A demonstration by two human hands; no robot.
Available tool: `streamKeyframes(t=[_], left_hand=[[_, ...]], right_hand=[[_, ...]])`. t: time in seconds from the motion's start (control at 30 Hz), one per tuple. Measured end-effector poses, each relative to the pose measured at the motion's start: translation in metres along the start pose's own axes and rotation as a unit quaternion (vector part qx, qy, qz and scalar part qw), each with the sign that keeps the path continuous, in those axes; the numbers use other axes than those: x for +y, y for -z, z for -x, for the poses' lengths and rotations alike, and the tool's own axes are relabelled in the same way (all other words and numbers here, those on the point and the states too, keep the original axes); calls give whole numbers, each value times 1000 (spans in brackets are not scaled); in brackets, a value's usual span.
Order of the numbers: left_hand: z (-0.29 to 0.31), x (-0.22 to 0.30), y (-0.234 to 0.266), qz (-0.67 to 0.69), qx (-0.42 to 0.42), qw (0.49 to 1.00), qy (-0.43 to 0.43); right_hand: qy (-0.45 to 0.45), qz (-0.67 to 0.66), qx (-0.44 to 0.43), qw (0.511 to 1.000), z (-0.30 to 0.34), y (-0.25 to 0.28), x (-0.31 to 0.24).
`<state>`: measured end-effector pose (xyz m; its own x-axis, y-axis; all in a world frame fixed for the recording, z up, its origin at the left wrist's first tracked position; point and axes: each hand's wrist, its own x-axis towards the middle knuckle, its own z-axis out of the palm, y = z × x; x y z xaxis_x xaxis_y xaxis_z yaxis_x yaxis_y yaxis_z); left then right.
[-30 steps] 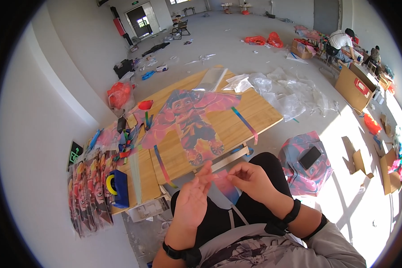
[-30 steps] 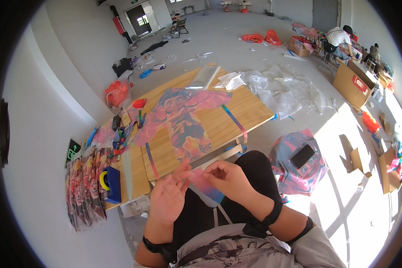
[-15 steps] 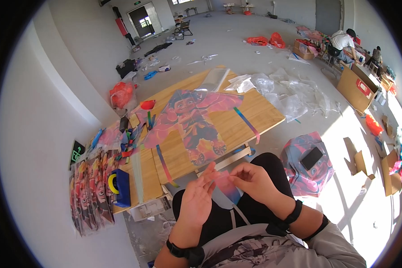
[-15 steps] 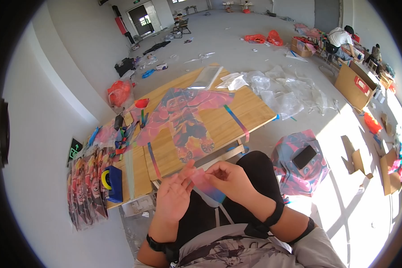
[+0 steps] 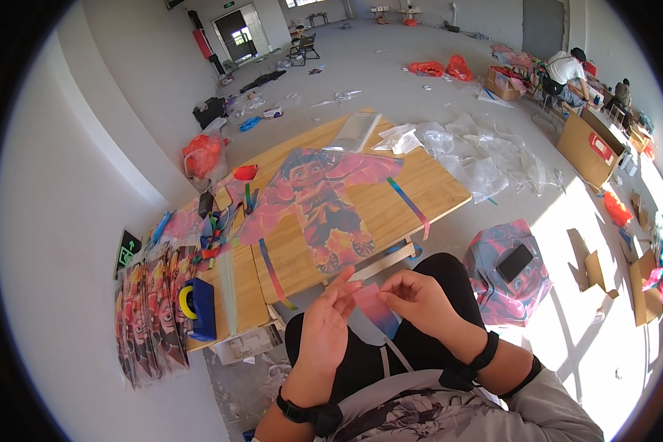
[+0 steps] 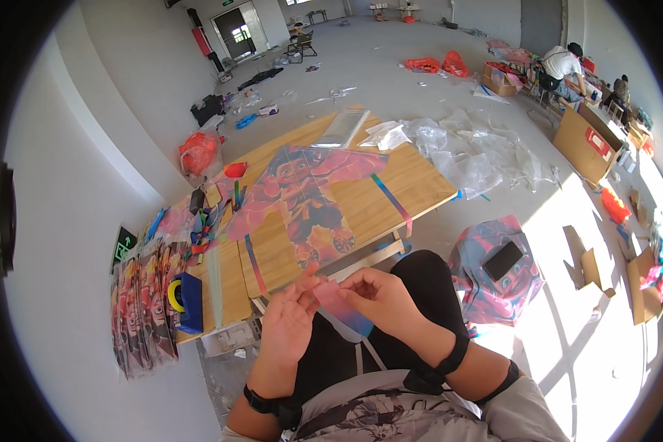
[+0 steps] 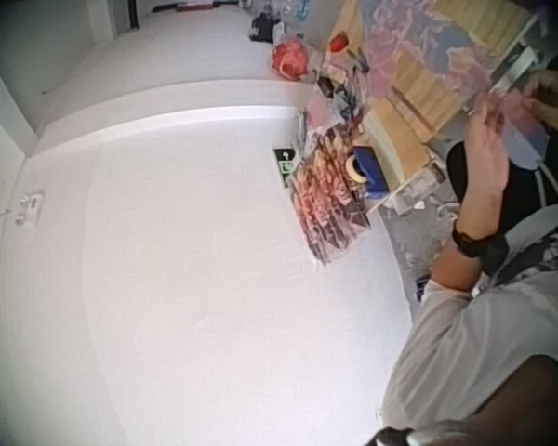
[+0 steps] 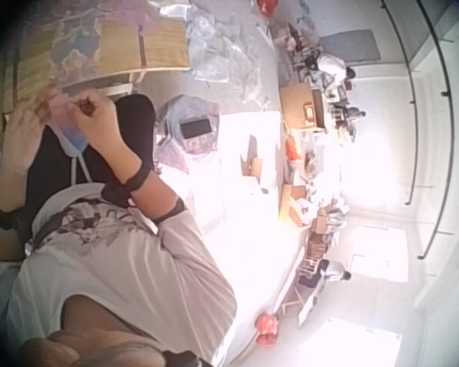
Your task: Assembling a printed kite by attaching ribbons and folding the material.
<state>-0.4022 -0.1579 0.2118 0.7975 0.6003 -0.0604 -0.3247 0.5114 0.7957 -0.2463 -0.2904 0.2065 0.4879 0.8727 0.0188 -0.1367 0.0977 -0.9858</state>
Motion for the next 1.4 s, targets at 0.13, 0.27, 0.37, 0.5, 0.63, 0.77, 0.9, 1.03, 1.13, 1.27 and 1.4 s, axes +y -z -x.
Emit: streamKeyframes(t=[0.13, 0.27, 0.37, 0.5, 0.63, 0.77, 0.9, 1.03, 1.13, 1.27, 1.4], left_hand=[[-2, 0, 2, 3, -13, 1000, 4], [-1, 0, 3, 9, -7, 1000, 12], [-1, 0, 3, 7, -9, 1000, 5], [-1, 2, -1, 11, -5, 1000, 2], [-1, 5, -4, 12, 5, 1000, -2], [-1, 4, -3, 8, 8, 1000, -2], [-1, 5, -3, -3, 4, 1000, -10], [0, 4, -2, 2, -2, 1000, -25], [1, 4, -1, 26, -15, 999, -37], [2, 6, -5, 26, -11, 999, -36], [3, 7, -6, 14, -5, 999, -42]], right_hand=[[0, -3, -1, 1000, 0, -1, -1], [-4, 4, -2, 1000, 0, -1, 0], [0, 1, -6, 1000, 0, -1, -1], [2, 9, -5, 1000, 0, -1, 1], [2, 16, -4, 1000, 0, -1, -1], [9, 15, -1, 1000, -1, 0, 2], [8, 12, -3, 1000, 0, -1, 1], [9, 10, -4, 1000, 1, -1, 1], [16, -9, -6, 1000, 3, -5, -5], [15, -7, -11, 1000, 3, -4, 0], [57, 113, -39, 991, 6, -3, -3]])
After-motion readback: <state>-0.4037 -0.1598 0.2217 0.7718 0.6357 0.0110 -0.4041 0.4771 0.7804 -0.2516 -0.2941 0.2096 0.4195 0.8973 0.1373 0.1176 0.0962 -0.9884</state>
